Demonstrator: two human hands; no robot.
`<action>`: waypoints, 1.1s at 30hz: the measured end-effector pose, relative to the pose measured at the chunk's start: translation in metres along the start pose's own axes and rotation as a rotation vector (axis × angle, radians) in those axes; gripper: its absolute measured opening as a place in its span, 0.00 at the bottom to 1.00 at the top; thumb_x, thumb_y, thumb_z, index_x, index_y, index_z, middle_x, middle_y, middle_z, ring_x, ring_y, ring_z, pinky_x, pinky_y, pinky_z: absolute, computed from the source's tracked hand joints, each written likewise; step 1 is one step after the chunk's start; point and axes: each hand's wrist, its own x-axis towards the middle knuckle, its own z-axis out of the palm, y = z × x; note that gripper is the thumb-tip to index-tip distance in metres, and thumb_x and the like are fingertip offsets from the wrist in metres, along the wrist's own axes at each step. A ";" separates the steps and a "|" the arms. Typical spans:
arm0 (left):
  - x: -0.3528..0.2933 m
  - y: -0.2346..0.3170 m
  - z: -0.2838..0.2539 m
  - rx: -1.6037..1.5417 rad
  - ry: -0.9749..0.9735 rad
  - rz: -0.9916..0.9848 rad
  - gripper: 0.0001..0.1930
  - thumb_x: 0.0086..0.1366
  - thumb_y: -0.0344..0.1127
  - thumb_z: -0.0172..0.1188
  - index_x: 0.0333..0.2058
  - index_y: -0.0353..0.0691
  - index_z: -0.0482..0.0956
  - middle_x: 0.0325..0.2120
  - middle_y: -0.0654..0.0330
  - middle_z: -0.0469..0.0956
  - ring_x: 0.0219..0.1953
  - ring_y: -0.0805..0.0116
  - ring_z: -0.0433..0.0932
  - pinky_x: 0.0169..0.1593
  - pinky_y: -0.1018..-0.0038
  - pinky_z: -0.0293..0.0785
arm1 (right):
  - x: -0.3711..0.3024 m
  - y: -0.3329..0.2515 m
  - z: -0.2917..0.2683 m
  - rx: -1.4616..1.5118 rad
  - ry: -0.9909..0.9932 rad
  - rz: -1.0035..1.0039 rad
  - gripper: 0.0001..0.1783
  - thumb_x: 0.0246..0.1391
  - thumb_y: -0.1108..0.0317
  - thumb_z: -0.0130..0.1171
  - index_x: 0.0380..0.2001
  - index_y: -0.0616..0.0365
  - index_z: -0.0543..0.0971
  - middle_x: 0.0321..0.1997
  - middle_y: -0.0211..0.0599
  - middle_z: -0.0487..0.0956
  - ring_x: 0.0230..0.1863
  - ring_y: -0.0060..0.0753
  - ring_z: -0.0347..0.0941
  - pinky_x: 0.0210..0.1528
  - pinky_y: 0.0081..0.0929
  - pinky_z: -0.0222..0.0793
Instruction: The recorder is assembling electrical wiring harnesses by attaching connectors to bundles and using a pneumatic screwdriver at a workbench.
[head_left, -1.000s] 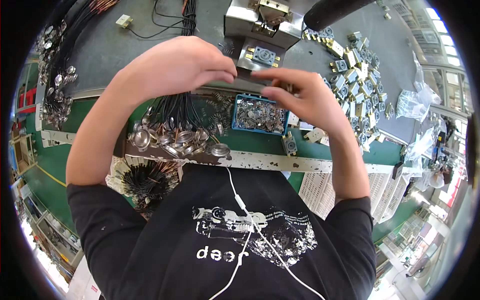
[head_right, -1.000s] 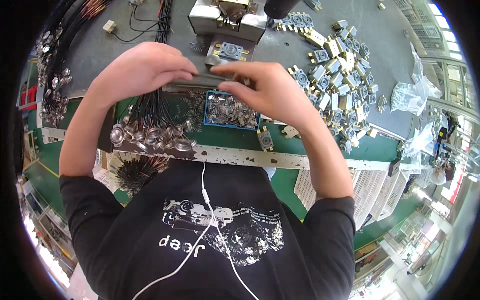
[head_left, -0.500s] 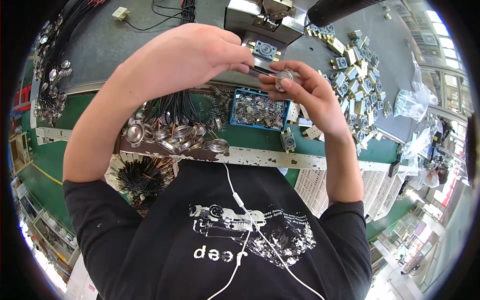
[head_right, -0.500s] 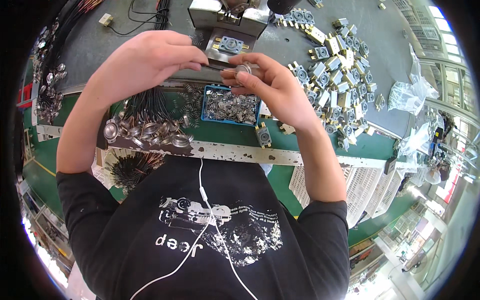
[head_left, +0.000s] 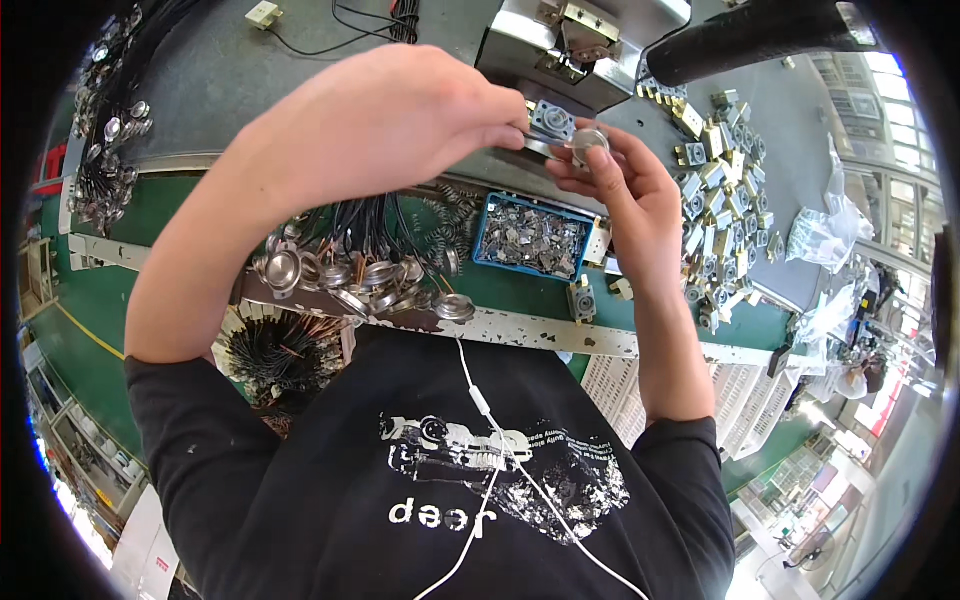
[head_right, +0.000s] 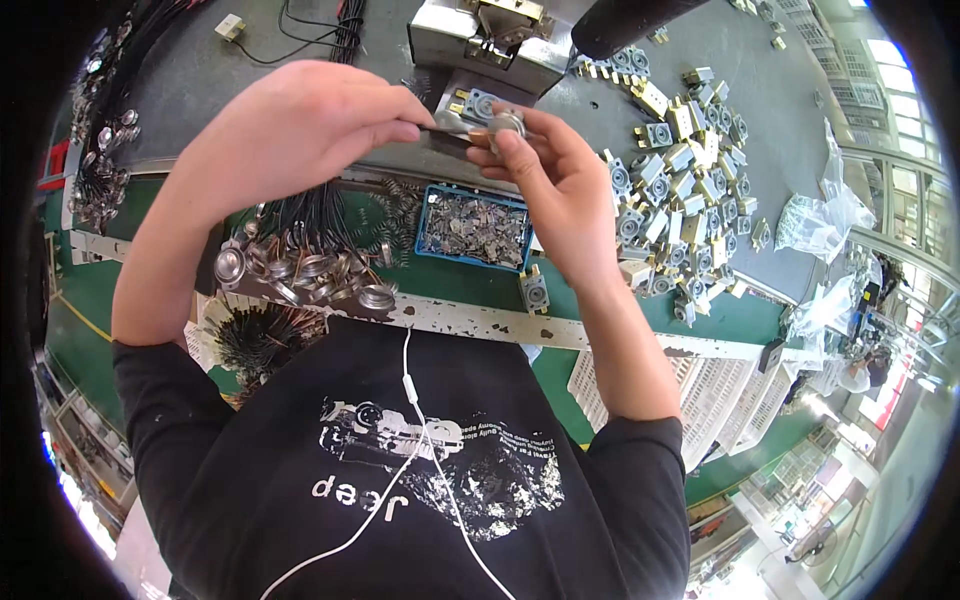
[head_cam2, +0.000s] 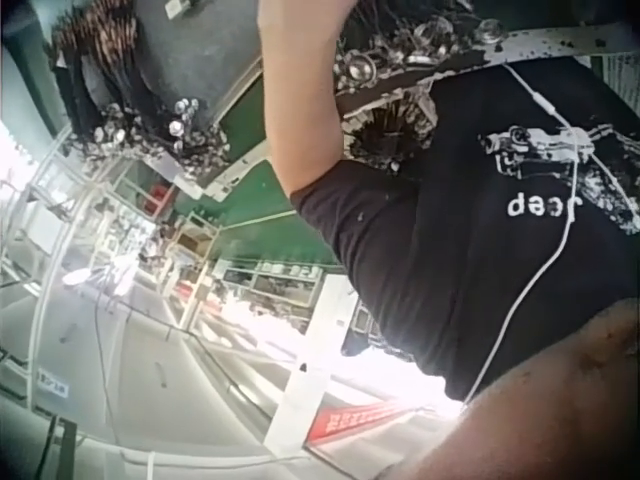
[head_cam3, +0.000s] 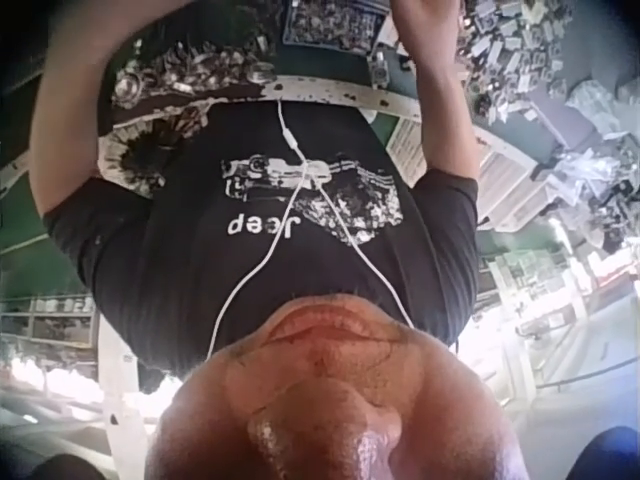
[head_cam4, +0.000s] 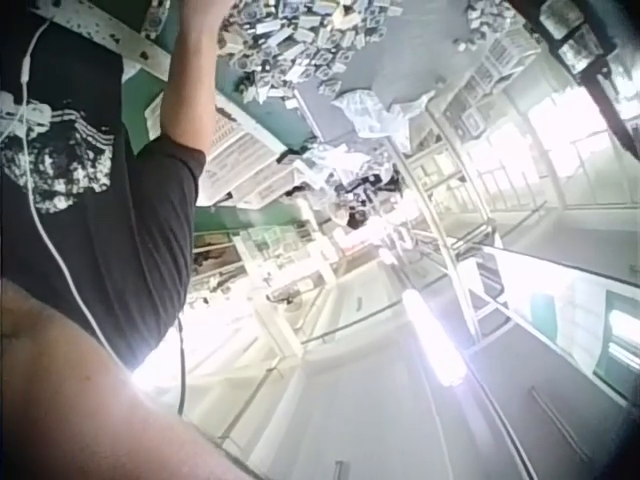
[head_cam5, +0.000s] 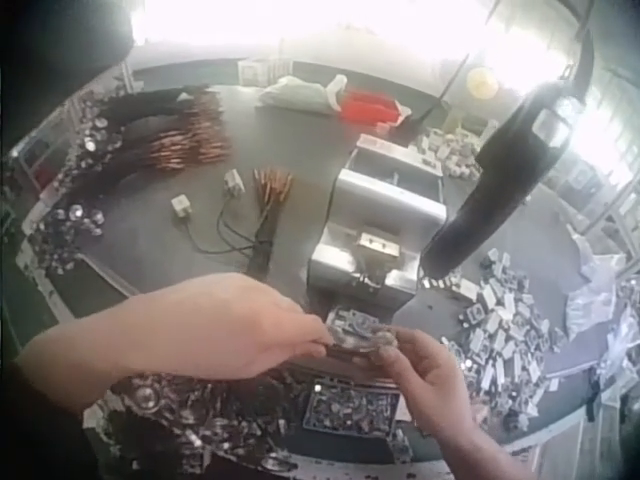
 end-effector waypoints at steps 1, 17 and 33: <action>-0.001 0.002 0.003 -0.008 -0.004 -0.016 0.10 0.68 0.39 0.59 0.35 0.38 0.80 0.26 0.50 0.81 0.34 0.47 0.82 0.39 0.56 0.78 | -0.003 0.000 0.003 -0.005 0.077 -0.028 0.20 0.72 0.65 0.55 0.59 0.69 0.75 0.51 0.48 0.84 0.50 0.37 0.84 0.59 0.33 0.77; -0.007 -0.021 0.010 0.345 -0.031 0.183 0.07 0.60 0.31 0.59 0.38 0.43 0.80 0.29 0.62 0.80 0.38 0.59 0.82 0.40 0.64 0.79 | 0.032 -0.025 -0.007 -0.324 -0.395 0.046 0.16 0.72 0.66 0.54 0.55 0.63 0.78 0.41 0.30 0.82 0.41 0.20 0.77 0.44 0.21 0.72; -0.004 -0.008 0.029 0.265 0.154 0.213 0.13 0.65 0.44 0.64 0.33 0.41 0.73 0.25 0.63 0.77 0.32 0.62 0.82 0.34 0.66 0.77 | 0.012 -0.022 0.001 -0.296 -0.350 0.017 0.20 0.66 0.72 0.61 0.60 0.64 0.77 0.35 0.26 0.79 0.38 0.17 0.76 0.44 0.18 0.74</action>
